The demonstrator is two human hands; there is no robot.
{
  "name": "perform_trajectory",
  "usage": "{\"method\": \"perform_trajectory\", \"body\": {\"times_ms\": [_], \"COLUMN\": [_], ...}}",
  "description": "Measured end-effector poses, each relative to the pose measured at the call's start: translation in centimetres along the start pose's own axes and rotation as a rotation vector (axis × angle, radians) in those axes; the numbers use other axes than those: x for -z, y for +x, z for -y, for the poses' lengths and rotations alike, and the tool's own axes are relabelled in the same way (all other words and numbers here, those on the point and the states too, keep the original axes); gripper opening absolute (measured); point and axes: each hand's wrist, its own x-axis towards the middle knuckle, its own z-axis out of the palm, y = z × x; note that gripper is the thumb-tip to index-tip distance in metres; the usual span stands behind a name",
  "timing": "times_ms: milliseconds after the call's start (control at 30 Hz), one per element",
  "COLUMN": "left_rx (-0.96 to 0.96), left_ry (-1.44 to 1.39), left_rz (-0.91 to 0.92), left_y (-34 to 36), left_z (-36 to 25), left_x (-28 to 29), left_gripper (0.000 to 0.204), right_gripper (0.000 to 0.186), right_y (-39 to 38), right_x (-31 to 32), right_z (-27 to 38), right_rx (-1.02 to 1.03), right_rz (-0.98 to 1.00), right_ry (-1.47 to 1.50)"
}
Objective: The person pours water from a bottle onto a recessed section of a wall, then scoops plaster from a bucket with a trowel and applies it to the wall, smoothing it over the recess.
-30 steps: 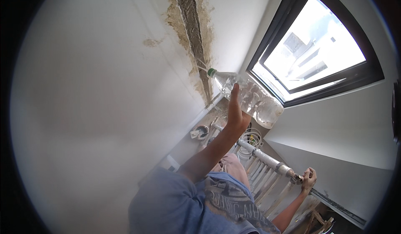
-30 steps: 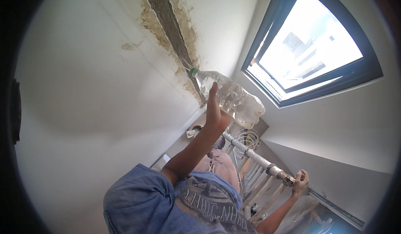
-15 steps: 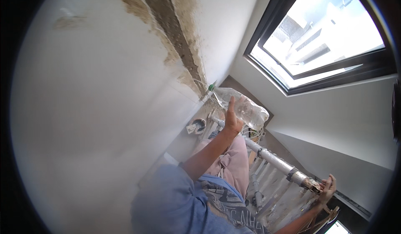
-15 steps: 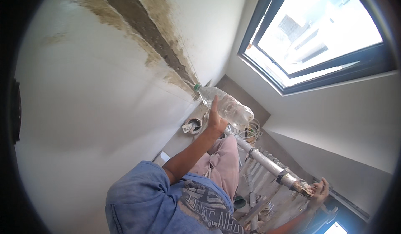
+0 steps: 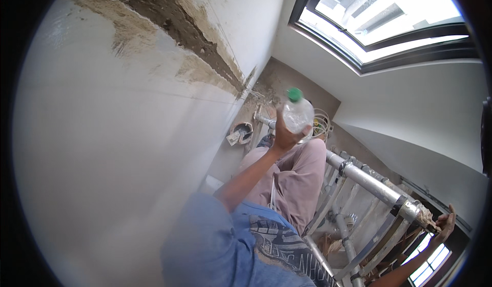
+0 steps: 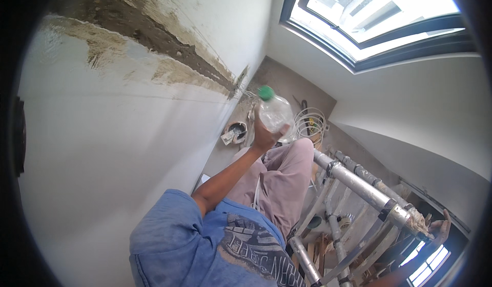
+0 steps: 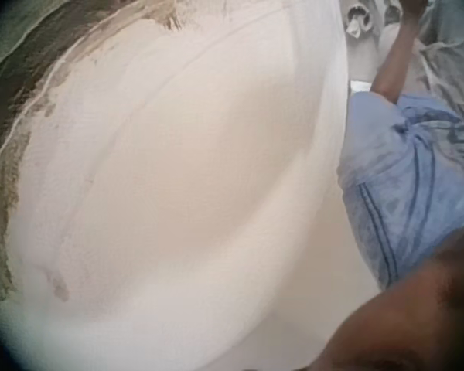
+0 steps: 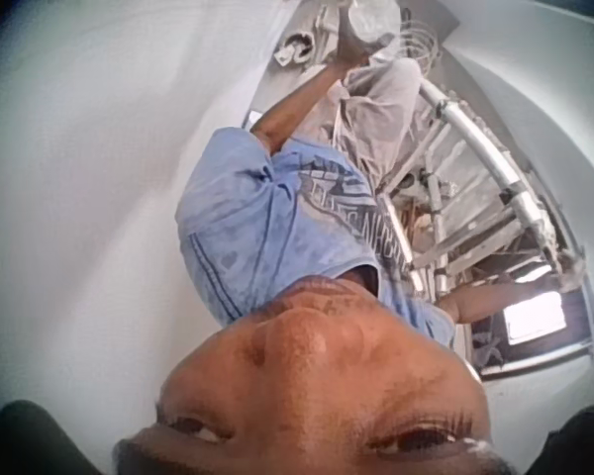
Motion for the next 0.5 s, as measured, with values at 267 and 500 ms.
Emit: {"method": "perform_trajectory", "body": {"times_ms": [267,500], "left_rx": [-0.295,-0.301], "left_ry": [0.132,0.135], "left_rz": [0.382,0.548], "left_y": [-4.5,-7.9], "left_z": [0.9,1.5], "left_x": [-0.3,0.1], "left_gripper": [0.093,0.092], "right_gripper": [0.037,0.031], "right_y": [-1.7,-1.2], "right_x": [-0.4,2.9], "right_z": [-1.5,-3.2], "right_rx": [0.108,0.14], "right_rz": [-0.446,-0.45], "right_ry": [0.168,0.167]}}
